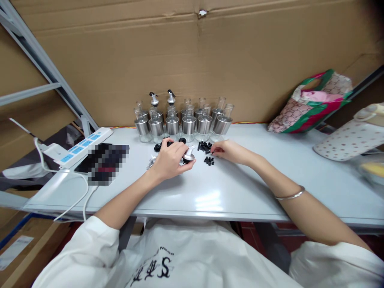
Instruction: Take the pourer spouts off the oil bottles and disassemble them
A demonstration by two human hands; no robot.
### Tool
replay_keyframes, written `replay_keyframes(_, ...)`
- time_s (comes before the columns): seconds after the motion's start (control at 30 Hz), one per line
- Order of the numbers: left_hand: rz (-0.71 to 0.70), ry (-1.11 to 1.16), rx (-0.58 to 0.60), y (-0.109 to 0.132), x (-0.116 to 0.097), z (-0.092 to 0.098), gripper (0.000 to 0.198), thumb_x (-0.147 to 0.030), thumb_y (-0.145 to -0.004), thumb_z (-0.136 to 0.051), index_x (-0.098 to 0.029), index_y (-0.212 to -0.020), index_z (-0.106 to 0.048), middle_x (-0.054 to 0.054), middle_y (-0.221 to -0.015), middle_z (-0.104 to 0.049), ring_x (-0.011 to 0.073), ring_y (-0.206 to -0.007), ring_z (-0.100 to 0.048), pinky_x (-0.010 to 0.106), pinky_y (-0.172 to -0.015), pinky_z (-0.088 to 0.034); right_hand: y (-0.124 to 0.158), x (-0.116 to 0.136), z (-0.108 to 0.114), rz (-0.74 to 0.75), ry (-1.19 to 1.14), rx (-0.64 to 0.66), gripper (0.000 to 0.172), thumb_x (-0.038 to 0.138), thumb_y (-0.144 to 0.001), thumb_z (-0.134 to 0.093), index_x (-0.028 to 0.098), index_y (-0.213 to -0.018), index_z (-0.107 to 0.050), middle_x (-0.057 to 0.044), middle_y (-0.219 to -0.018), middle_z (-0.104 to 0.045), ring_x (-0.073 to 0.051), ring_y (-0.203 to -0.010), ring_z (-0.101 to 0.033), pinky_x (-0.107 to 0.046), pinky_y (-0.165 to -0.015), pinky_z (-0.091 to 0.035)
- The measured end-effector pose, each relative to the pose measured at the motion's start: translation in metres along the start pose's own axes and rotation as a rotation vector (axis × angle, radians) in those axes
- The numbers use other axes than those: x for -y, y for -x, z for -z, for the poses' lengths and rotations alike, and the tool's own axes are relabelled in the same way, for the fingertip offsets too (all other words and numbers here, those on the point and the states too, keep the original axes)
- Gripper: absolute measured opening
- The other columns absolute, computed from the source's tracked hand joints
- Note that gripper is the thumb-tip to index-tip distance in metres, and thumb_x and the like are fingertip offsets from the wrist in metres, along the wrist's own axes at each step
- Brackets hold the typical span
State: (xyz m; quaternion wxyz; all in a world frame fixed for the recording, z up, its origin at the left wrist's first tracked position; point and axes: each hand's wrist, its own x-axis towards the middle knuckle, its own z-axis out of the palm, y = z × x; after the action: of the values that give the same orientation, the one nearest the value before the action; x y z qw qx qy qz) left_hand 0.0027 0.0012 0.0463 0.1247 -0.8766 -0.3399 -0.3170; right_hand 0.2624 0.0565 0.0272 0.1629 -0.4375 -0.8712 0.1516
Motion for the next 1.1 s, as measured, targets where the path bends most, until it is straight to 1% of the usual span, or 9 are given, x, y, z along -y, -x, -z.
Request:
replay_keyframes(0.1, -0.022, -0.003, -0.02, 0.0, 0.0, -0.001, 0.019, -0.036, -0.085, -0.047, -0.018, -0.08, -0.051, 0.002, -0.073, -0.063, 0.0156, -0.066, -0.055, 0.038, -0.085, -0.035, -0.001, -0.004, -0.003, 0.027, 0.008, 0.032, 0.016, 0.012, -0.075, -0.052, 0.016, -0.081, -0.067, -0.004, -0.069, -0.067, -0.015, -0.058, -0.059, -0.027, -0.058, -0.047)
replay_keyframes(0.17, -0.035, -0.006, -0.029, 0.0, 0.001, -0.001, 0.019, -0.036, -0.086, -0.047, -0.018, -0.081, -0.051, 0.002, -0.073, -0.063, 0.0154, -0.066, -0.055, 0.038, -0.086, -0.035, 0.0, -0.007, -0.004, 0.058, 0.039, 0.014, 0.02, 0.01, -0.075, -0.051, 0.016, -0.084, -0.068, -0.005, -0.074, -0.068, -0.016, -0.061, -0.061, -0.027, -0.06, -0.049)
replay_keyframes(0.27, -0.035, -0.008, -0.024, 0.001, 0.001, -0.002, 0.019, -0.036, -0.085, -0.047, -0.018, -0.081, -0.051, 0.002, -0.073, -0.063, 0.0156, -0.066, -0.056, 0.038, -0.086, -0.035, 0.0, -0.009, -0.005, 0.104, 0.075, -0.016, 0.022, 0.008, -0.075, -0.05, 0.016, -0.082, -0.07, -0.007, -0.079, -0.069, -0.016, -0.064, -0.062, -0.028, -0.062, -0.051)
replay_keyframes(0.43, -0.017, -0.007, -0.005, 0.001, 0.001, -0.002, 0.019, -0.036, -0.085, -0.046, -0.018, -0.081, -0.051, 0.002, -0.073, -0.063, 0.0161, -0.067, -0.056, 0.038, -0.086, -0.035, -0.001, -0.007, -0.006, 0.156, 0.039, 0.016, 0.023, 0.007, -0.073, -0.052, 0.017, -0.082, -0.071, -0.006, -0.078, -0.071, -0.017, -0.067, -0.064, -0.028, -0.065, -0.052)
replay_keyframes(0.57, -0.008, -0.007, 0.01, 0.001, 0.001, -0.002, 0.018, -0.036, -0.085, -0.047, -0.019, -0.081, -0.051, 0.002, -0.073, -0.063, 0.0163, -0.068, -0.056, 0.038, -0.087, -0.035, -0.001, -0.003, -0.007, 0.185, 0.021, 0.016, 0.024, 0.007, -0.072, -0.052, 0.017, -0.082, -0.072, -0.006, -0.079, -0.071, -0.018, -0.068, -0.064, -0.029, -0.065, -0.052)
replay_keyframes(0.7, -0.029, -0.007, -0.018, 0.001, 0.002, -0.002, 0.018, -0.036, -0.085, -0.048, -0.019, -0.08, -0.05, 0.001, -0.072, -0.062, 0.0157, -0.067, -0.056, 0.038, -0.086, -0.036, 0.0, 0.001, -0.006, 0.172, -0.017, 0.032, 0.025, 0.008, -0.072, -0.051, 0.017, -0.081, -0.072, -0.005, -0.077, -0.071, -0.017, -0.066, -0.063, -0.029, -0.063, -0.052)
replay_keyframes(0.8, -0.047, -0.006, -0.038, 0.001, 0.002, -0.002, 0.018, -0.035, -0.086, -0.047, -0.018, -0.079, -0.05, 0.001, -0.07, -0.061, 0.0151, -0.065, -0.055, 0.037, -0.086, -0.036, 0.002, 0.002, -0.004, 0.153, -0.086, 0.072, 0.025, 0.008, -0.072, -0.05, 0.017, -0.083, -0.071, -0.005, -0.078, -0.071, -0.017, -0.067, -0.064, -0.03, -0.064, -0.053)
replay_keyframes(0.93, -0.028, -0.006, -0.01, 0.001, 0.002, -0.001, 0.018, -0.036, -0.085, -0.047, -0.019, -0.08, -0.049, 0.001, -0.071, -0.062, 0.0151, -0.064, -0.054, 0.037, -0.086, -0.036, 0.004, 0.004, -0.002, 0.136, -0.155, 0.1, 0.029, 0.008, -0.074, -0.049, 0.018, -0.091, -0.07, -0.005, -0.08, -0.071, -0.018, -0.069, -0.065, -0.03, -0.065, -0.054)
replay_keyframes(1.1, -0.01, 0.001, -0.001, 0.0, 0.002, 0.0, 0.019, -0.036, -0.085, -0.047, -0.019, -0.079, -0.05, 0.001, -0.07, -0.061, 0.0153, -0.065, -0.055, 0.038, -0.087, -0.036, 0.006, 0.008, 0.003, 0.098, -0.127, 0.142, 0.034, 0.009, -0.075, -0.047, 0.016, -0.101, -0.069, -0.008, -0.09, -0.072, -0.019, -0.078, -0.066, -0.031, -0.071, -0.054)
